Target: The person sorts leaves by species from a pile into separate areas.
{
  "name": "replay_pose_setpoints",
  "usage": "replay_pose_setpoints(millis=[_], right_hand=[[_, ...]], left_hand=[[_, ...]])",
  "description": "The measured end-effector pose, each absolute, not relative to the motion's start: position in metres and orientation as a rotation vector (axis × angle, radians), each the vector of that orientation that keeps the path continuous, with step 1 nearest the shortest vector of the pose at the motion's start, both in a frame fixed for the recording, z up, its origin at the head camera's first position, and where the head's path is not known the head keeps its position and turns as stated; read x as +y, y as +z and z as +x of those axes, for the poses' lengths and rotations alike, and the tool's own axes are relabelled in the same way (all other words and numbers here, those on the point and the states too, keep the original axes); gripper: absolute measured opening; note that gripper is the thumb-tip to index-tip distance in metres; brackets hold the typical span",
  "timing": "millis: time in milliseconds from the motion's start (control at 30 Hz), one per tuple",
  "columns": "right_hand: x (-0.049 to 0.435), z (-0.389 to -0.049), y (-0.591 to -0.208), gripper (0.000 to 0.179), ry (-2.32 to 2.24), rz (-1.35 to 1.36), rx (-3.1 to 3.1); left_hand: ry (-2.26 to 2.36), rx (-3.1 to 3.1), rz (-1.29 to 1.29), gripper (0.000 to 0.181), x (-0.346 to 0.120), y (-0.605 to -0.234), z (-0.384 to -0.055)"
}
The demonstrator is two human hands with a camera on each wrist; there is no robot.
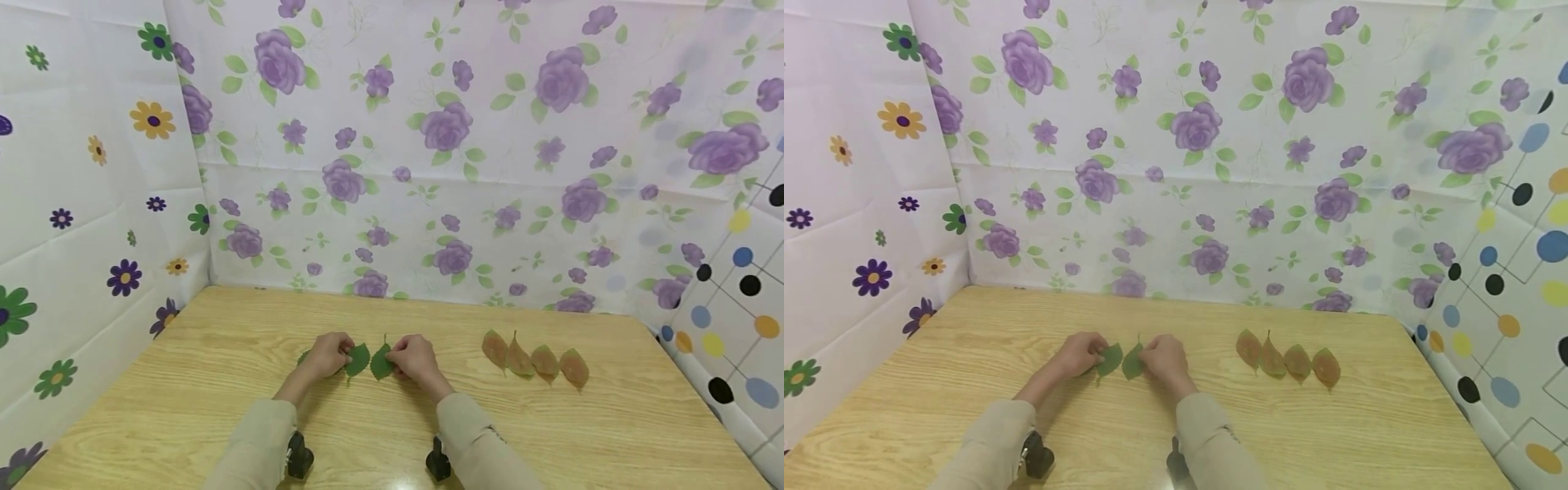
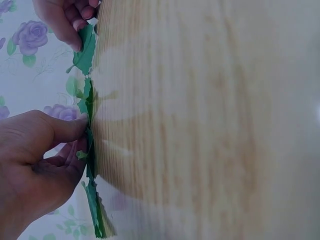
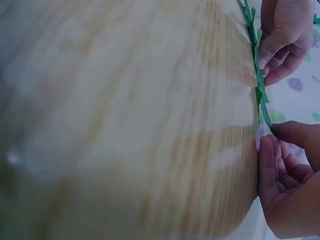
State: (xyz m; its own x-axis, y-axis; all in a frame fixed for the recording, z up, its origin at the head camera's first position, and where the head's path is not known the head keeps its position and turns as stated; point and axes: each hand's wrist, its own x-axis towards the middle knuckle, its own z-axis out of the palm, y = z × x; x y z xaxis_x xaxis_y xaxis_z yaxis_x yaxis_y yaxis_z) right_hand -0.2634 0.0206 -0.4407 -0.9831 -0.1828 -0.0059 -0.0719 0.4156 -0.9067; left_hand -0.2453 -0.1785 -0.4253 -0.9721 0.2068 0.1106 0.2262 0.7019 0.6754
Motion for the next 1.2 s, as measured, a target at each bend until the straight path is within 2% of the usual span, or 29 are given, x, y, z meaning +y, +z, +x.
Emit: replay_pose_setpoints(millis=[333,567,933,1200], right_hand=[[0.021,-0.26,-0.439,0.011,-1.531,-0.28,2.639],[0.023,-0.261,-0.44,0.014,-1.476,-0.326,2.668],[0.028,-0.261,-0.436,0.009,-1.578,-0.346,2.494],[0.043,-0.261,-0.427,0.015,-1.58,-0.394,2.434]], left_hand=[[-1.152,-2.818,-0.528,0.018,-0.186,-0.434,-0.25],[-1.159,-2.857,-0.407,0.02,-0.177,-0.425,-0.245],[-1.062,-2.855,-0.334,0.022,-0.172,-0.424,-0.245],[-0.932,-2.783,-0.316,0.031,-0.165,-0.424,-0.244]])
